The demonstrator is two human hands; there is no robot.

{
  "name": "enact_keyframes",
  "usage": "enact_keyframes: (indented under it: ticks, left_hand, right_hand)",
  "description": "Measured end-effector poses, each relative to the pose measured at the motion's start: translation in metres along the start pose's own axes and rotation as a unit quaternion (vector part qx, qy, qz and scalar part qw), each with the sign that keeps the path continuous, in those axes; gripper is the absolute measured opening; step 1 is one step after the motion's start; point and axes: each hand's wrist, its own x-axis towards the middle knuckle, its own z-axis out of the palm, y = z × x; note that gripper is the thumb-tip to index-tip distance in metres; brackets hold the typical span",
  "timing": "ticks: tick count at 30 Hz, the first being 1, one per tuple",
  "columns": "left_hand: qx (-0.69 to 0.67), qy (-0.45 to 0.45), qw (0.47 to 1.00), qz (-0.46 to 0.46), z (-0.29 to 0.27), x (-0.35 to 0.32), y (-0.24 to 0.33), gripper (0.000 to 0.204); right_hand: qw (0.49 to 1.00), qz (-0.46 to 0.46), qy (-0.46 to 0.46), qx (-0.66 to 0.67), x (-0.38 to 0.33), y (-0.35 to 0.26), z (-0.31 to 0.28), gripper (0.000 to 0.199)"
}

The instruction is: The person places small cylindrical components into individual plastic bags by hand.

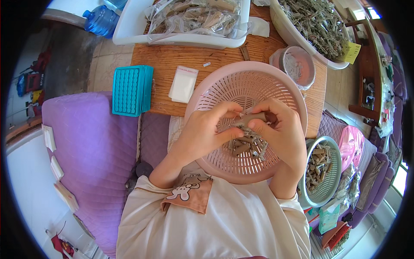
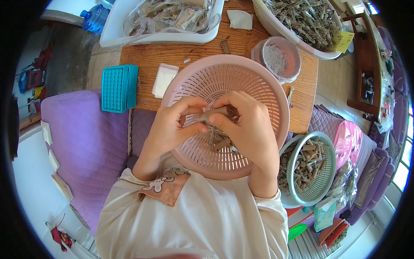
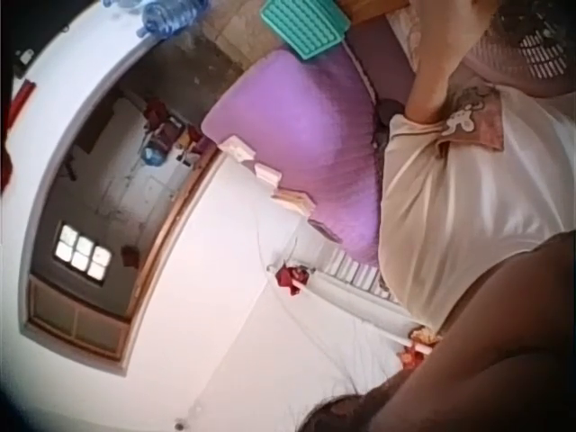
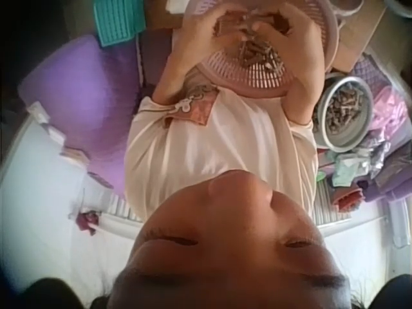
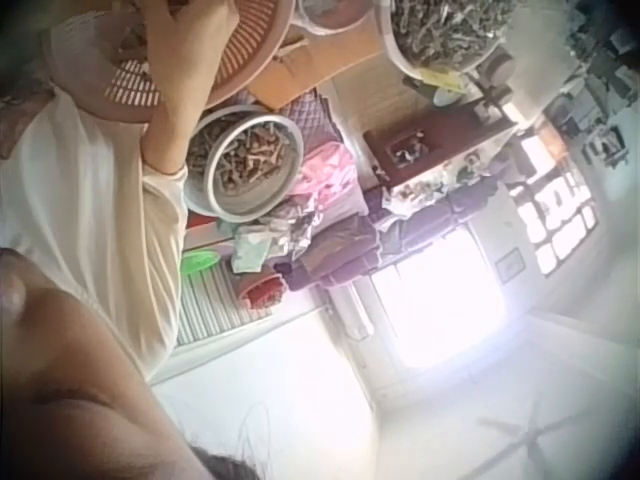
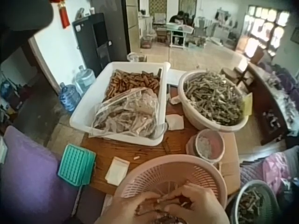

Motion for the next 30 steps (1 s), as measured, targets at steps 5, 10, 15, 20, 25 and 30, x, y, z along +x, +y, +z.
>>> enact_keyframes:
  ticks: [5, 10, 15, 20, 25, 30]
  left_hand:
    - [-0.046, -0.085, 0.993, -0.066, 0.0, 0.001, 0.0, 0.034]
    - [-0.297, -0.101, 0.944, -0.104, 0.023, 0.005, -0.021, 0.034]
    - [-0.419, -0.079, 0.897, -0.118, 0.021, 0.007, -0.017, 0.033]
    - [-0.417, -0.096, 0.899, -0.096, 0.019, 0.008, -0.021, 0.033]
    - [-0.459, -0.105, 0.876, -0.104, 0.018, 0.009, -0.018, 0.031]
    - [-0.449, -0.084, 0.885, -0.091, 0.02, 0.011, -0.02, 0.03]
  right_hand:
    - [0.993, -0.075, -0.051, -0.07, 0.004, -0.005, -0.005, 0.024]
    - [0.974, -0.188, -0.013, -0.126, 0.006, -0.007, -0.005, 0.031]
    - [0.968, -0.219, 0.039, -0.116, -0.001, 0.0, -0.011, 0.03]
    - [0.951, -0.26, 0.105, -0.133, -0.003, 0.017, 0.005, 0.029]
    - [0.968, -0.217, 0.086, -0.093, -0.008, 0.016, 0.01, 0.028]
    - [0.974, -0.205, 0.055, -0.075, -0.01, 0.019, 0.01, 0.028]
